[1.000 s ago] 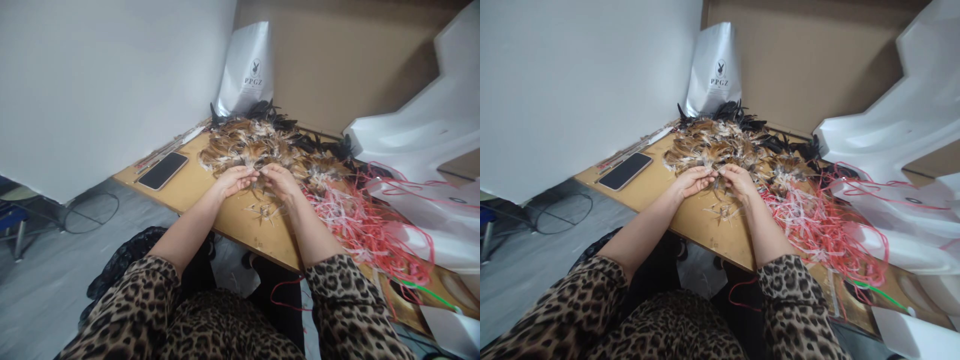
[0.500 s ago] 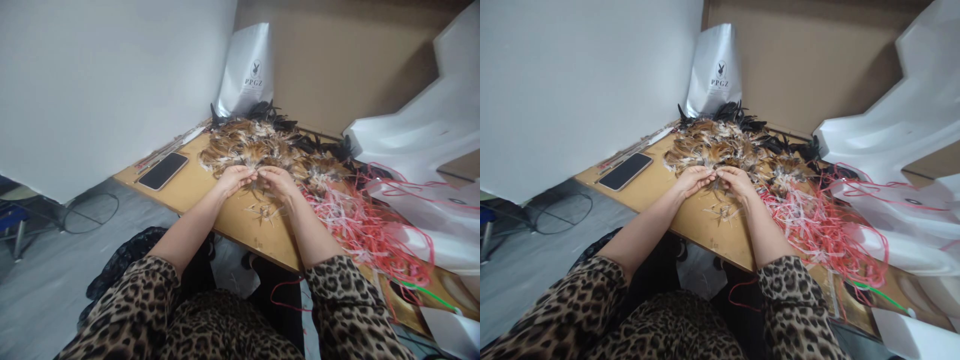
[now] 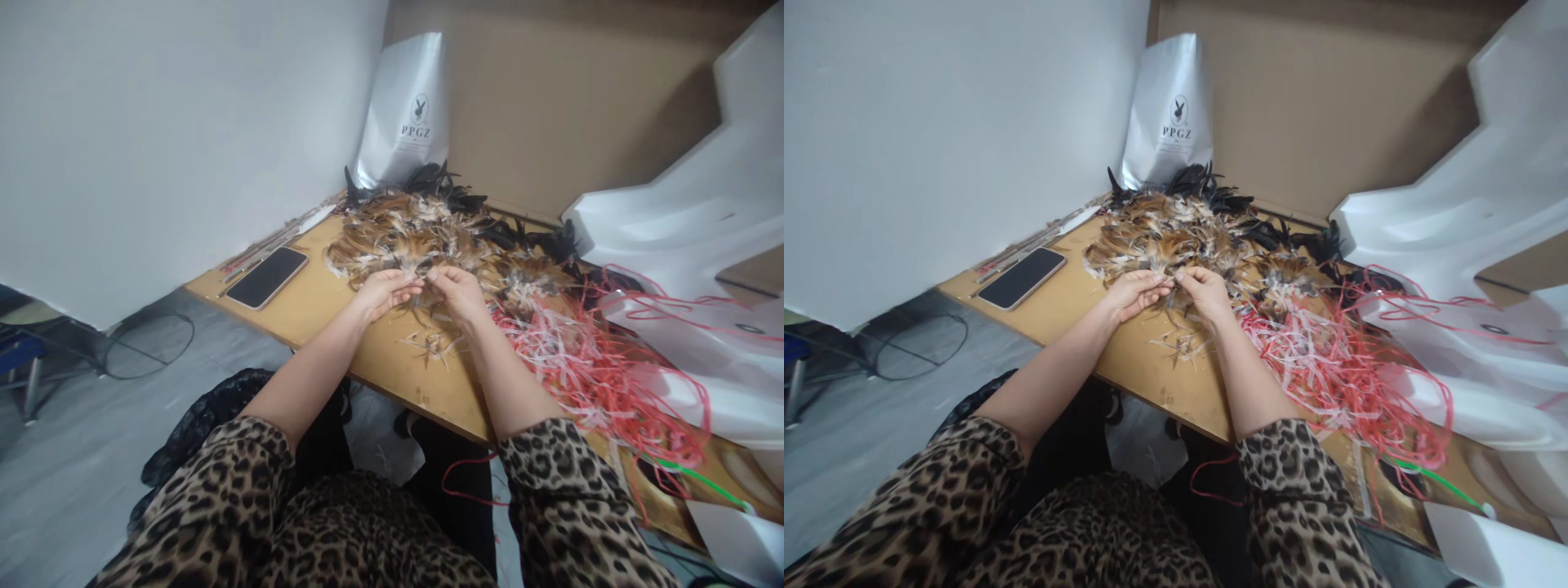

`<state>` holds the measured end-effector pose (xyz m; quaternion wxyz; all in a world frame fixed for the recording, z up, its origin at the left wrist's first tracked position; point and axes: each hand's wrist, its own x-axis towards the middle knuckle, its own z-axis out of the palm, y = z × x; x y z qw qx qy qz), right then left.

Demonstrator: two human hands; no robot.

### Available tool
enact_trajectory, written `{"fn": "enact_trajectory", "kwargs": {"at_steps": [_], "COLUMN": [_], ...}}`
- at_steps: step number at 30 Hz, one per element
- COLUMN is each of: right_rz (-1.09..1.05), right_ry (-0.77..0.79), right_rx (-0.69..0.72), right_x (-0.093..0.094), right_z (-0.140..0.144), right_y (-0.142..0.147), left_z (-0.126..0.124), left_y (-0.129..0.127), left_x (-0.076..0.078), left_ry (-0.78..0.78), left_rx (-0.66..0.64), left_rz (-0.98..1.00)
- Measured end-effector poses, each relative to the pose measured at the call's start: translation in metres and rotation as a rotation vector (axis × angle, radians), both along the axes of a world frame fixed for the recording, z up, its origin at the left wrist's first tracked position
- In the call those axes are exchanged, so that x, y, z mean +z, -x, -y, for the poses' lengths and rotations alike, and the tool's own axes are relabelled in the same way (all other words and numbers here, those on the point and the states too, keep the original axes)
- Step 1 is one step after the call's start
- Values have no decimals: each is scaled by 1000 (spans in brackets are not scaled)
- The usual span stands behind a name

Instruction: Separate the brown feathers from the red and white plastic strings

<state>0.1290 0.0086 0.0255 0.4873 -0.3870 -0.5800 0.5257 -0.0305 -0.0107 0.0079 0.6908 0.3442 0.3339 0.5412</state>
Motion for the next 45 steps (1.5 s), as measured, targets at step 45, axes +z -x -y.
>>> {"fn": "enact_trajectory", "kwargs": {"at_steps": [45], "right_rz": [1201], "right_ry": [-761], "right_rx": [-6], "right_x": [-4], "right_z": [7], "right_y": [-8], "left_z": [-5], "left_y": [5], "left_x": [0], "left_ry": [47], "left_rx": [136], "left_rz": [35]}}
